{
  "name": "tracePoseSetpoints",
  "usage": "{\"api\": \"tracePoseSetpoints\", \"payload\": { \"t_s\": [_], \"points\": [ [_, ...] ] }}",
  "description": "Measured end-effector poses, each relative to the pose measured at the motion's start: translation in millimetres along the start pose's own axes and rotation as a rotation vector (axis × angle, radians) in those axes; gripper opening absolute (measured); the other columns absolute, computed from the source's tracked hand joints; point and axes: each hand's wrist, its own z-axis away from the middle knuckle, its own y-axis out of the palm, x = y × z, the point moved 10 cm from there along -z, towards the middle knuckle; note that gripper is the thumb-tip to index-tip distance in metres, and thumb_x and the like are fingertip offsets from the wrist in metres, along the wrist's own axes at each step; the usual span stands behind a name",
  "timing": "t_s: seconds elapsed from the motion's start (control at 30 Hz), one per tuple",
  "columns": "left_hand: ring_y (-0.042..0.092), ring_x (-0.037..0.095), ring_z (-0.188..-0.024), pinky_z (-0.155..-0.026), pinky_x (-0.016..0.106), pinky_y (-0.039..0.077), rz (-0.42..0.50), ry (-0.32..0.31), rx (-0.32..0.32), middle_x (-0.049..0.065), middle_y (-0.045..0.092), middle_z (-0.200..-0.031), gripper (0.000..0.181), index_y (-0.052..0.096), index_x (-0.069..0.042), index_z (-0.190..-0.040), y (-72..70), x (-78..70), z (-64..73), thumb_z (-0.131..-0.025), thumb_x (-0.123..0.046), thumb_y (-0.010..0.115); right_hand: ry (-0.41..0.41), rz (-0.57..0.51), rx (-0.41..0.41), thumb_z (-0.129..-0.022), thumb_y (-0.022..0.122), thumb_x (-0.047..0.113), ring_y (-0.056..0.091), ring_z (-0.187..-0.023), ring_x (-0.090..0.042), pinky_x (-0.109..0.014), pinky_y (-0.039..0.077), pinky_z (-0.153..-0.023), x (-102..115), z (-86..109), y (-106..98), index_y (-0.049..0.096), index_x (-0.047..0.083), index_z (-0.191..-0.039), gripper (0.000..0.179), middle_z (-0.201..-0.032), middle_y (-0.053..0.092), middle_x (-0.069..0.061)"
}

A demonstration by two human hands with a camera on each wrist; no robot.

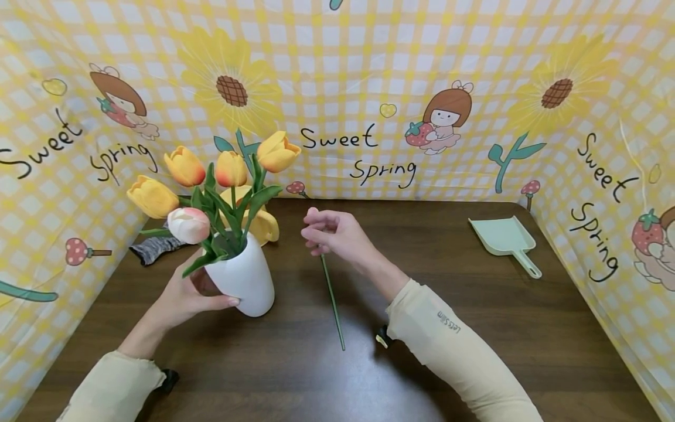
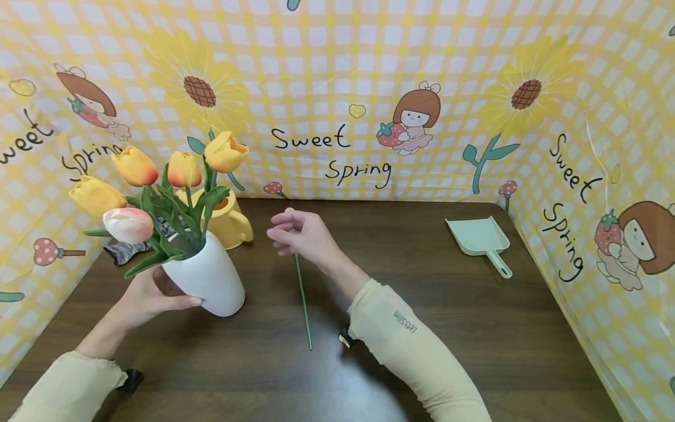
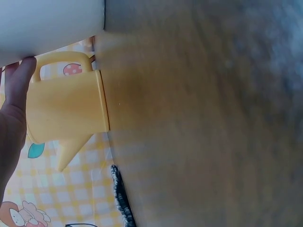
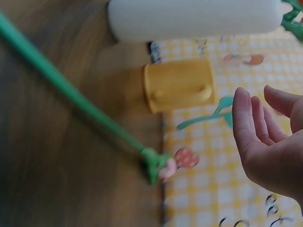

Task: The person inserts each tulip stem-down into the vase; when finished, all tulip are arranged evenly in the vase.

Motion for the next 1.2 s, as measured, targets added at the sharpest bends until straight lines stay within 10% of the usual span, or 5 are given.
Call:
{"api": "tracePoseSetpoints", "payload": {
  "t_s": [0.57, 1.2],
  "points": [
    [0.069, 0.020, -0.098, -0.065, 0.035, 0.063, 0.000, 0.030, -0.016, 0.014, 0.059, -0.130, 0.104, 0.039, 0.007, -0.148, -1.7, -5.7, 1.8, -0.056, 0.033, 0.080, 0.367, 0.262, -0.042, -0.091, 0.079, 0.018, 0.071, -0.089, -0.034, -0.038, 0.063, -0.069, -82, 1.4, -39, 0.058, -0.005, -0.132, 0.051, -0.105, 0.070, -0.014],
    [0.068, 0.022, -0.099, -0.068, 0.036, 0.063, -0.029, 0.012, -0.025, 0.016, 0.058, -0.133, 0.105, 0.040, 0.004, -0.150, -1.2, -1.2, 1.8, -0.057, 0.029, 0.083, 0.400, 0.496, -0.113, -0.081, 0.089, 0.023, 0.071, -0.065, -0.020, -0.033, 0.061, -0.055, -105, 6.4, -46, 0.071, -0.001, -0.103, 0.037, -0.087, 0.070, -0.012]
  ]
}}
